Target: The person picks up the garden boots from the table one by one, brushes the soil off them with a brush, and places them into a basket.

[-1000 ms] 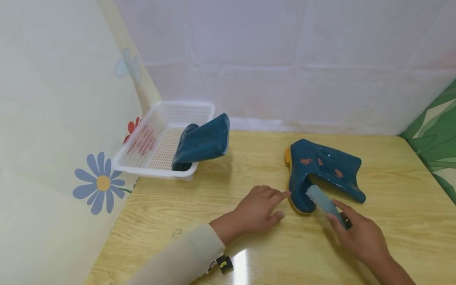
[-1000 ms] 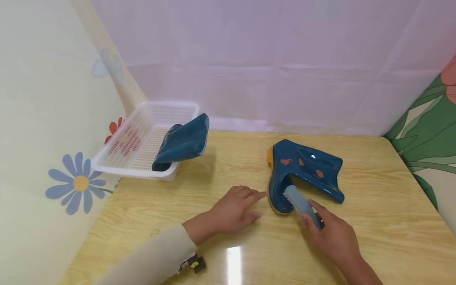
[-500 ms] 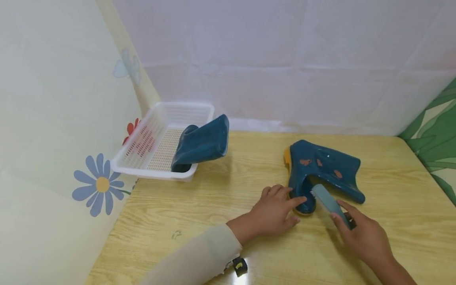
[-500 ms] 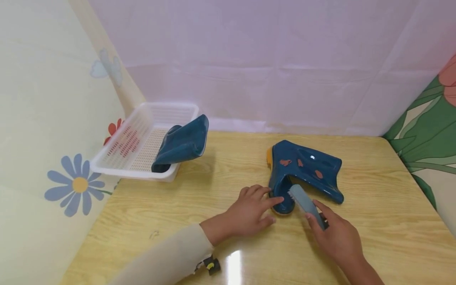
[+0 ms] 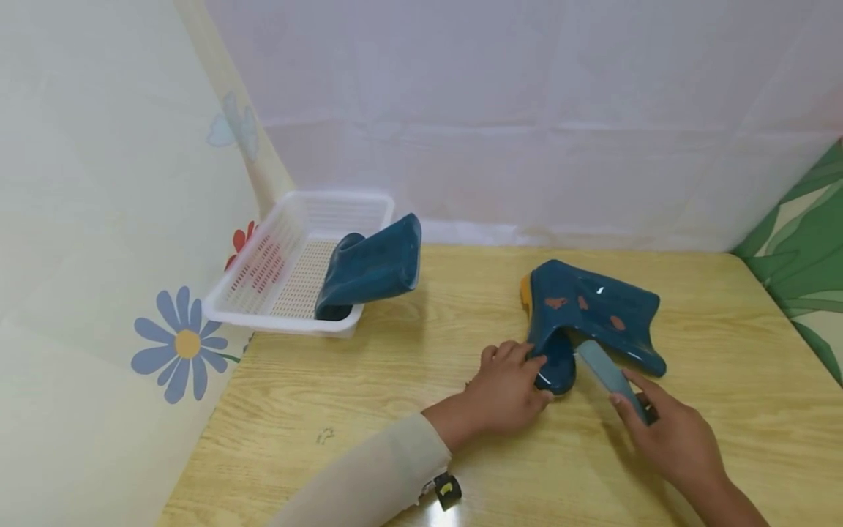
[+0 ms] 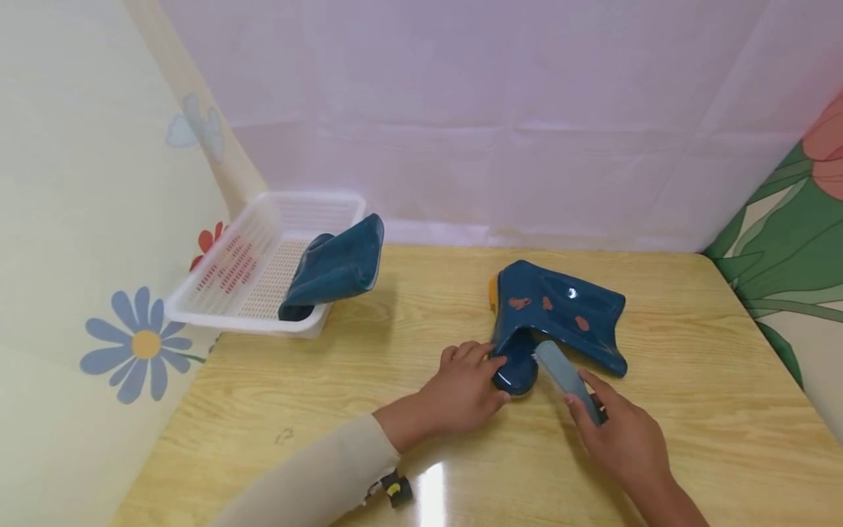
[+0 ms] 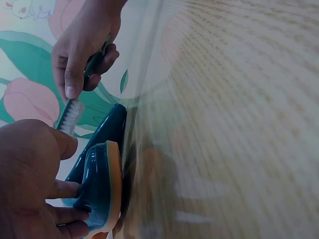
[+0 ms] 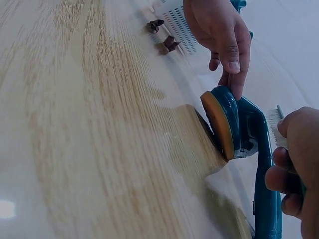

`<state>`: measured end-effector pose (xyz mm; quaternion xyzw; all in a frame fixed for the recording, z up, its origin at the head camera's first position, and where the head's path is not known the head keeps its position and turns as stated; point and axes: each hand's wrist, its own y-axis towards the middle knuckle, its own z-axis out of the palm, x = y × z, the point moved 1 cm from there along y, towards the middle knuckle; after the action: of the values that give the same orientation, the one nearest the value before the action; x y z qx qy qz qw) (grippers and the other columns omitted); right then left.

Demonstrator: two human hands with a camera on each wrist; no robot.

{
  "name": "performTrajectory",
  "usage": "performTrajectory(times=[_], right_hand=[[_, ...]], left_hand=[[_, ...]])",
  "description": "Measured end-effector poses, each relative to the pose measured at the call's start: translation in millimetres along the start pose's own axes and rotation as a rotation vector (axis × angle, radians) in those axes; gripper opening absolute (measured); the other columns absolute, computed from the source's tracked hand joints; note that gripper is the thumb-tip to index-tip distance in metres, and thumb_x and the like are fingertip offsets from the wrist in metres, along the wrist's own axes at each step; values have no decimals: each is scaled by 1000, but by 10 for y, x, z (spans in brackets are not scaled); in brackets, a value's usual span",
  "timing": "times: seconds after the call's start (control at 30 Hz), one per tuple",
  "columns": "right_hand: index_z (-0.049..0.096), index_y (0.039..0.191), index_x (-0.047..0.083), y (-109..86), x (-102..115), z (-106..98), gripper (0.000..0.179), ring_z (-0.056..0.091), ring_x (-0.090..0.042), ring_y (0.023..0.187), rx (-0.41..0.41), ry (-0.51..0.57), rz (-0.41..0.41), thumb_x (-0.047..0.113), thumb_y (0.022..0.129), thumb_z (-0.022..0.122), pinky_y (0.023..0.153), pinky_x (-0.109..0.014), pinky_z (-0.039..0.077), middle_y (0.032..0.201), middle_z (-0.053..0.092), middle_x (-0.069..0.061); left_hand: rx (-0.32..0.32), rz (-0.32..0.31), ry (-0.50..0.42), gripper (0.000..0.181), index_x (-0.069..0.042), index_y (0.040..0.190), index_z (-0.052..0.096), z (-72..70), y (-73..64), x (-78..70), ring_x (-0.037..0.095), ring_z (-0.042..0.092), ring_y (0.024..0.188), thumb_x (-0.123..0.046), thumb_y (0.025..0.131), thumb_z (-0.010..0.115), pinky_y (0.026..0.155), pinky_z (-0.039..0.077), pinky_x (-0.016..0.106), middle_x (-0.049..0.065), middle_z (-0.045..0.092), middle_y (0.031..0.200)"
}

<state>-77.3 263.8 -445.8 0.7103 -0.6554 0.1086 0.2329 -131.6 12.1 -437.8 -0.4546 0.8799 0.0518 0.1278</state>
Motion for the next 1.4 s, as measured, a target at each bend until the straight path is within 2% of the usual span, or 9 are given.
performTrajectory(times=[0.17,0.33,0.5,0.67,0.8,0.93,1.13,1.27,1.4], right_hand=[[59,140,1,5,-3,-5,54,52,-20,62,10,-12,10,37,100,67,54,-34,38,98,72,-26],[61,137,-1,-11,-11,-6,51,53,-21,60,-44,-1,-29,30,98,72,51,-35,38,99,71,-29],[61,136,-3,-14,-27,-30,51,66,-31,65,-67,21,-43,27,96,74,52,-44,46,98,72,-28],[60,136,-4,-15,-27,-50,52,63,-25,62,-77,30,-44,26,96,74,50,-36,42,97,73,-27],[60,136,-5,-13,-34,-61,52,63,-24,62,-81,30,-39,27,97,73,49,-33,39,96,72,-28],[61,135,-4,-21,-36,-58,51,66,-29,65,-87,29,-30,28,97,73,51,-34,41,96,72,-28],[62,134,-4,-29,-34,-53,50,69,-36,69,-106,39,-35,27,97,73,52,-38,45,95,73,-27],[61,135,-4,-38,-36,-51,50,70,-41,74,-111,43,-31,27,98,72,54,-44,49,95,72,-28],[60,136,-4,-56,-34,-33,50,70,-43,76,-111,40,-28,26,98,72,56,-49,51,95,72,-28]], left_hand=[[-2,-22,-68,56,-15,148,55,-77,-35,147,22,35,142,-50,105,49,108,26,51,5,45,154],[-5,-23,-96,53,-14,145,58,-209,-82,419,22,38,141,-47,104,53,108,23,55,4,49,152],[-29,-48,-107,49,-14,143,61,-318,-122,670,23,41,140,-43,104,57,107,22,56,4,52,150],[-83,-66,-97,42,-14,136,65,-350,-132,768,25,44,137,-39,103,60,106,23,57,5,54,146],[-140,-35,29,36,-18,129,66,-306,-98,707,28,36,142,-41,102,61,108,24,56,9,43,154],[-138,87,212,30,-28,127,68,-268,-19,545,31,15,152,-44,103,57,112,24,54,7,26,166],[-35,274,327,32,-36,129,70,-213,132,285,29,-10,155,-42,108,46,118,18,53,-2,12,171],[49,329,382,34,-38,128,69,-150,227,158,25,-22,152,-39,111,39,120,14,51,-7,5,171],[109,331,484,36,-38,134,65,-80,295,78,26,-22,152,-36,112,37,120,14,49,-8,-1,171]])
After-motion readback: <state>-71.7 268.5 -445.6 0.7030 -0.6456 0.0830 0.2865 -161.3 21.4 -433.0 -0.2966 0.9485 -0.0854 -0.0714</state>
